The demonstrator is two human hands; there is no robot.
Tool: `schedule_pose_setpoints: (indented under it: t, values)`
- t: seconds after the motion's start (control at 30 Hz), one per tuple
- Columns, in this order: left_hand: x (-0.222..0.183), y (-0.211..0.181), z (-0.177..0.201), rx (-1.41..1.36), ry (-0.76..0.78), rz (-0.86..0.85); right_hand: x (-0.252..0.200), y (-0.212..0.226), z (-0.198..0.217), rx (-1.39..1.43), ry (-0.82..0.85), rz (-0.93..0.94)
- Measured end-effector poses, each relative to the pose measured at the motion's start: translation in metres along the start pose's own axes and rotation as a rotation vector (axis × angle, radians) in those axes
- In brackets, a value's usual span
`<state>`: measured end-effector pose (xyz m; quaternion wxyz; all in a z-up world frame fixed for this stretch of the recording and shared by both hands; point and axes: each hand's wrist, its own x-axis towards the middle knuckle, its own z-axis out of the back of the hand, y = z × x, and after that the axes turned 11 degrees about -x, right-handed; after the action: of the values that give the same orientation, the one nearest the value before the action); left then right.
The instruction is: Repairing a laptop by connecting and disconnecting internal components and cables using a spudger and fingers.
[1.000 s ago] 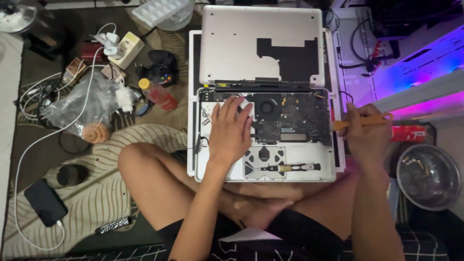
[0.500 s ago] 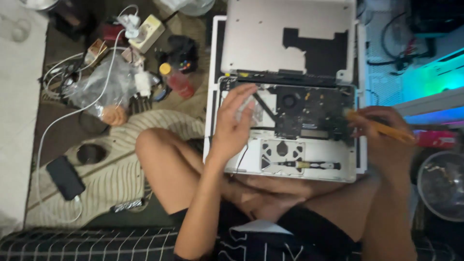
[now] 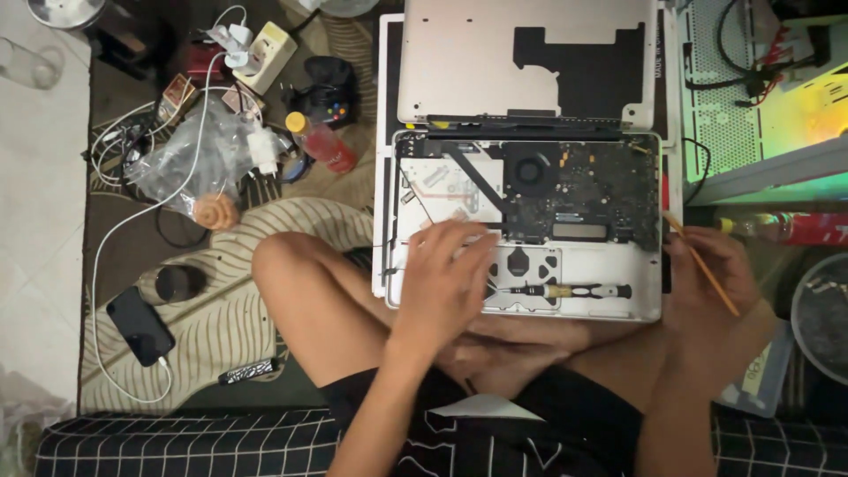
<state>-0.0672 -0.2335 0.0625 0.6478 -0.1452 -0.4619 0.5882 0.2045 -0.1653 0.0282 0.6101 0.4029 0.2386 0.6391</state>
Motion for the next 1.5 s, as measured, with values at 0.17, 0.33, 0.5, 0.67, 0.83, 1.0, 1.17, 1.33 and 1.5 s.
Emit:
schedule_pose_setpoints:
  t: [0.17, 0.33, 0.5, 0.67, 0.83, 1.0, 1.17, 1.33, 1.5]
  values:
    - [0.035, 0.012, -0.048, 0.054, 0.104, -0.018, 0.000, 0.021, -0.003, -0.133, -0.051, -0.087]
    - [0.043, 0.026, -0.065, 0.166, 0.195, -0.023, 0.002, 0.021, 0.002, -0.518, -0.086, -0.118]
    - [0.046, 0.030, -0.058, 0.049, 0.228, 0.024, 0.003, -0.052, -0.015, 0.082, -0.100, -0.049]
    - [0.052, 0.030, -0.050, 0.061, 0.306, -0.028, 0.004, -0.065, -0.018, 0.171, -0.069, -0.033]
    - [0.043, 0.028, -0.051, 0.092, 0.349, -0.033, 0.004, -0.076, -0.021, 0.191, -0.078, -0.043]
    - [0.033, 0.027, -0.059, 0.191, 0.338, -0.046, 0.005, -0.035, -0.012, 0.061, -0.054, -0.110]
    - [0.030, 0.030, -0.061, 0.096, 0.303, 0.009, 0.004, -0.074, -0.022, 0.229, -0.090, -0.015]
    - [0.037, 0.022, -0.045, -0.207, 0.191, 0.068, 0.005, -0.079, -0.023, 0.231, -0.087, 0.010]
    - [0.035, 0.026, -0.033, -0.014, 0.081, 0.038, 0.005, -0.072, -0.022, 0.199, -0.082, 0.004]
